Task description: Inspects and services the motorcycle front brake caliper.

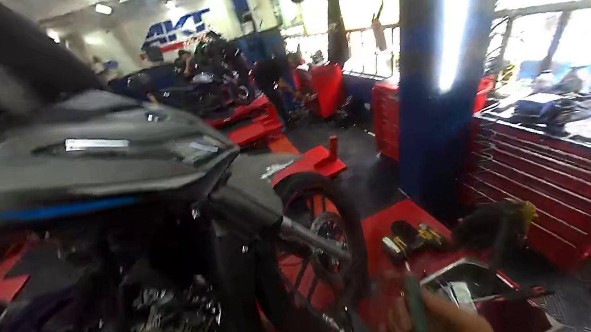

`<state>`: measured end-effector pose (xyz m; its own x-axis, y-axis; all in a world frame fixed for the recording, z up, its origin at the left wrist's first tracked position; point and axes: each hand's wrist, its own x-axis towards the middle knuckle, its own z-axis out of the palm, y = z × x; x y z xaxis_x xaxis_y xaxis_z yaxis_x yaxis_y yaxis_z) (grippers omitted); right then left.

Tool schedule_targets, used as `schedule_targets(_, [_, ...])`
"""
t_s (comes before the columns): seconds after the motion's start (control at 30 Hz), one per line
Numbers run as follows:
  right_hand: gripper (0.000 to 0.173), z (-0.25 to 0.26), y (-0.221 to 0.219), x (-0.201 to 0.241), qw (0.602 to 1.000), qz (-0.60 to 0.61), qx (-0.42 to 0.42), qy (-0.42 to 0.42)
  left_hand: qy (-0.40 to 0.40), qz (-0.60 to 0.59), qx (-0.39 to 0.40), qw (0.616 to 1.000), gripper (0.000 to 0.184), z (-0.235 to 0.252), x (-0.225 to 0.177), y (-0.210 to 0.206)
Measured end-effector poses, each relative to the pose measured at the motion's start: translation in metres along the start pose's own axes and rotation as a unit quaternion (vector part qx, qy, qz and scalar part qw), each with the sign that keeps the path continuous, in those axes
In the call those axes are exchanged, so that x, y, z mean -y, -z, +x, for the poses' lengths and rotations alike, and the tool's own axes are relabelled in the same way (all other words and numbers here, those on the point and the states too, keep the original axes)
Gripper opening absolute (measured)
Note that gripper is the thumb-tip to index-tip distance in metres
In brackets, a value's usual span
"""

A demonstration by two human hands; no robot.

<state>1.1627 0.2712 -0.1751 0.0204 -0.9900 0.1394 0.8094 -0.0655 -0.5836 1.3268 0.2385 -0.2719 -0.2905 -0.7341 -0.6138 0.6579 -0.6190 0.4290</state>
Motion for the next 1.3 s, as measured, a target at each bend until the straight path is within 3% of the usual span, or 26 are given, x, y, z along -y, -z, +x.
schedule_targets(0.1, [0.047,0.011,0.010,0.034,0.977,-0.177,0.014,-0.117,0.013,-0.004,0.007,1.000,0.067,0.005,-0.003,0.001])
schedule_targets(0.13, [0.048,0.013,0.017,0.044,0.949,-0.275,0.045,-0.150,0.014,-0.007,-0.006,1.000,0.066,0.005,-0.004,0.004])
schedule_targets(0.2, [0.053,0.020,0.029,0.064,0.849,-0.480,0.129,-0.177,0.014,-0.009,-0.022,1.000,0.065,0.008,-0.006,0.009])
schedule_targets(0.23, [0.045,0.022,0.032,0.073,0.774,-0.590,0.176,-0.150,0.012,-0.009,-0.029,0.999,0.065,0.009,-0.006,0.012])
schedule_targets(0.3, [0.029,0.020,0.036,0.078,0.590,-0.776,0.222,0.026,0.012,-0.004,-0.042,0.999,0.066,0.009,-0.008,0.015])
schedule_targets(0.33, [0.026,0.018,0.038,0.072,0.540,-0.806,0.212,0.119,0.018,0.004,-0.055,0.998,0.068,0.009,-0.008,0.017])
schedule_targets(0.37, [0.025,0.014,0.039,0.063,0.537,-0.800,0.190,0.188,0.025,0.011,-0.068,0.997,0.069,0.008,-0.008,0.019])
schedule_targets(0.43, [0.027,0.006,0.041,0.036,0.597,-0.746,0.103,0.276,0.044,0.011,-0.085,0.995,0.071,0.007,-0.011,0.019])
schedule_targets(0.5, [0.033,-0.002,0.037,0.008,0.733,-0.614,0.012,0.292,0.065,0.008,-0.099,0.993,0.073,0.004,-0.013,0.016])
schedule_targets(0.57, [0.042,-0.005,0.023,-0.015,0.900,-0.367,-0.029,0.233,0.071,0.004,-0.094,0.993,0.074,0.001,-0.011,0.012])
schedule_targets(0.6, [0.044,-0.004,0.014,-0.022,0.960,-0.220,-0.027,0.170,0.073,0.003,-0.089,0.993,0.074,0.001,-0.011,0.010])
schedule_targets(0.63, [0.045,-0.003,0.009,-0.025,0.991,-0.086,-0.017,0.097,0.076,0.002,-0.085,0.994,0.074,0.001,-0.010,0.009])
schedule_targets(0.67, [0.046,-0.001,0.007,-0.025,0.999,-0.001,-0.005,0.038,0.080,0.002,-0.084,0.993,0.074,0.001,-0.009,0.009])
schedule_targets(0.73, [0.045,0.006,0.007,-0.014,0.999,0.030,-0.013,-0.029,0.082,0.000,-0.085,0.993,0.074,0.002,-0.010,0.009])
schedule_targets(0.8, [0.052,0.013,0.009,0.004,0.995,-0.079,-0.011,-0.054,0.076,0.003,-0.098,0.992,0.073,0.001,-0.011,0.010])
schedule_targets(0.87, [0.067,0.016,0.021,0.022,0.966,-0.244,0.050,-0.074,0.068,0.009,-0.100,0.993,0.073,0.002,-0.013,0.012])
schedule_targets(0.93, [0.062,0.019,0.033,0.045,0.886,-0.437,0.112,-0.109,0.059,0.018,-0.106,0.992,0.071,0.003,-0.015,0.016])
schedule_targets(0.97, [0.054,0.020,0.035,0.057,0.824,-0.538,0.140,-0.110,0.055,0.021,-0.108,0.992,0.071,0.004,-0.015,0.019])
schedule_targets(1.0, [0.041,0.021,0.036,0.066,0.737,-0.650,0.172,-0.072,0.050,0.024,-0.112,0.992,0.070,0.004,-0.016,0.021])
schedule_targets(1.03, [0.032,0.021,0.038,0.069,0.638,-0.745,0.194,0.008,0.046,0.025,-0.119,0.992,0.071,0.005,-0.016,0.023])
schedule_targets(1.07, [0.026,0.020,0.041,0.066,0.567,-0.795,0.191,0.101,0.046,0.022,-0.124,0.991,0.071,0.005,-0.016,0.025])
schedule_targets(1.1, [0.022,0.018,0.043,0.058,0.549,-0.798,0.172,0.177,0.050,0.014,-0.126,0.991,0.072,0.006,-0.015,0.026])
schedule_targets(1.13, [0.020,0.014,0.044,0.045,0.574,-0.773,0.137,0.232,0.055,0.009,-0.127,0.990,0.072,0.005,-0.016,0.025])
schedule_targets(1.17, [0.023,0.010,0.045,0.029,0.634,-0.720,0.091,0.267,0.060,0.008,-0.125,0.990,0.072,0.005,-0.016,0.023])
schedule_targets(1.23, [0.034,0.002,0.041,-0.003,0.802,-0.530,0.010,0.274,0.069,0.003,-0.114,0.991,0.072,0.003,-0.014,0.020])
schedule_targets(1.3, [0.043,-0.003,0.029,-0.022,0.943,-0.268,-0.014,0.198,0.077,-0.012,-0.097,0.992,0.072,0.003,-0.012,0.018])
